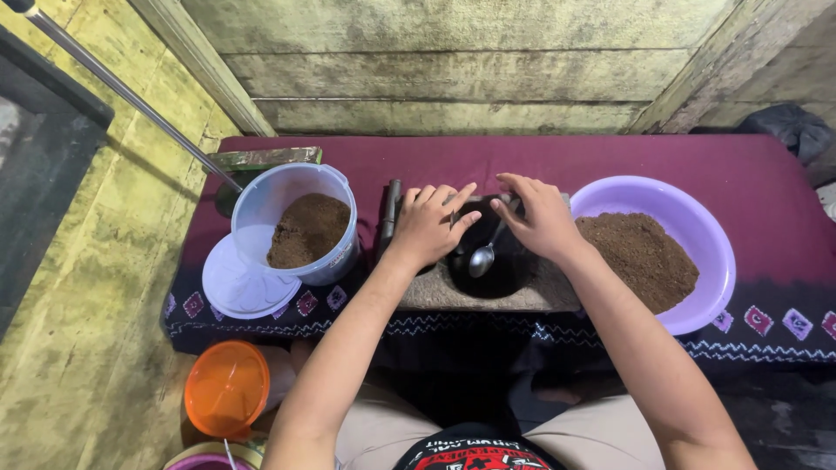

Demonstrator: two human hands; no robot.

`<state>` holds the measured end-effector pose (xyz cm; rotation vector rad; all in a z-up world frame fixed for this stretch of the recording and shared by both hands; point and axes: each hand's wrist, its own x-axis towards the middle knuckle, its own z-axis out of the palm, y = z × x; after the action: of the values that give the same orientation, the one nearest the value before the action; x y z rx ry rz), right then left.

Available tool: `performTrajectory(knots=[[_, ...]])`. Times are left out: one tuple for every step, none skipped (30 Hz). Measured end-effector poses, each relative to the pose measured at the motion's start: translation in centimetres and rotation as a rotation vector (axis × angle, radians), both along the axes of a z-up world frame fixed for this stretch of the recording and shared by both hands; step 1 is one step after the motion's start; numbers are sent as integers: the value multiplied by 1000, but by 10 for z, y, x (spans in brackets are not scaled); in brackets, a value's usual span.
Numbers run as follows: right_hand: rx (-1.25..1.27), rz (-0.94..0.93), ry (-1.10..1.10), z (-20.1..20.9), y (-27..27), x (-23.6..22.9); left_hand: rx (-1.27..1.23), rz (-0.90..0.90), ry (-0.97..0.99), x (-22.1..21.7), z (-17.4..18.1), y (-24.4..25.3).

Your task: Transferring powder from a bowl to a mortar using a spoon and stirring with a small tool.

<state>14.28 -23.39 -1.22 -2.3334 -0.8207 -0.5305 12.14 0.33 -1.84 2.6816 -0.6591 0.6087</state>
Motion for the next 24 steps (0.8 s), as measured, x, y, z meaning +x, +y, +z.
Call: performTrajectory(knots=[[1,1,3,11,1,-4,1,1,3,0,2,0],[47,15,56,21,3,-8,-13,4,10,0,5,0],[93,29,109,32,4,-12,-27,7,17,-1,7,0],[94,27,110,32,3,-11,-27,5,18,-1,7,1],[118,30,96,32,3,-10,-37,0,20,-1,8,1],[143,33,84,31,3,-10,-47,-4,24,-1,8,2],[143,32,87,33,2,-15,-46,-5,27,-4,8,1],[147,5,72,36,2,-19,-56,-5,15,-4,8,1],[150,-21,57,38,1,-22,-66,-5,4,-4,8,1],[150,-26,63,55,4,-33,-66,-9,10,-4,7,1],[177,-19,36,72,7,-43,-56,-4,-14,-4,5,2],[204,-15,11,89,9,-54,-47,-2,-38,-3,3,1],[204,-22,17,107,12,-65,-47,-8,-30,-6,5,1],[245,10,-64,125,14,-76,-56,-13,-34,-7,7,2],[286,42,-146,143,17,-87,-66,-17,-38,-9,9,2],[285,32,-139,157,21,-102,-67,-25,-29,-13,16,0],[344,28,-203,171,25,-117,-57,-20,19,-18,22,-1],[403,26,-271,186,29,-130,-46,-15,65,-21,30,-1],[401,18,-267,197,32,-140,-47,-22,71,-21,33,-1],[463,48,-270,207,34,-151,-32,-14,98,-23,34,-1],[526,78,-273,218,37,-162,-16,-7,125,-25,36,-2],[524,67,-270,224,37,-174,-16,-17,130,-27,38,-2],[525,54,-196,230,37,-185,-20,-13,107,-30,40,-2],[524,47,-124,237,36,-196,-27,-4,79,-30,43,-2]])
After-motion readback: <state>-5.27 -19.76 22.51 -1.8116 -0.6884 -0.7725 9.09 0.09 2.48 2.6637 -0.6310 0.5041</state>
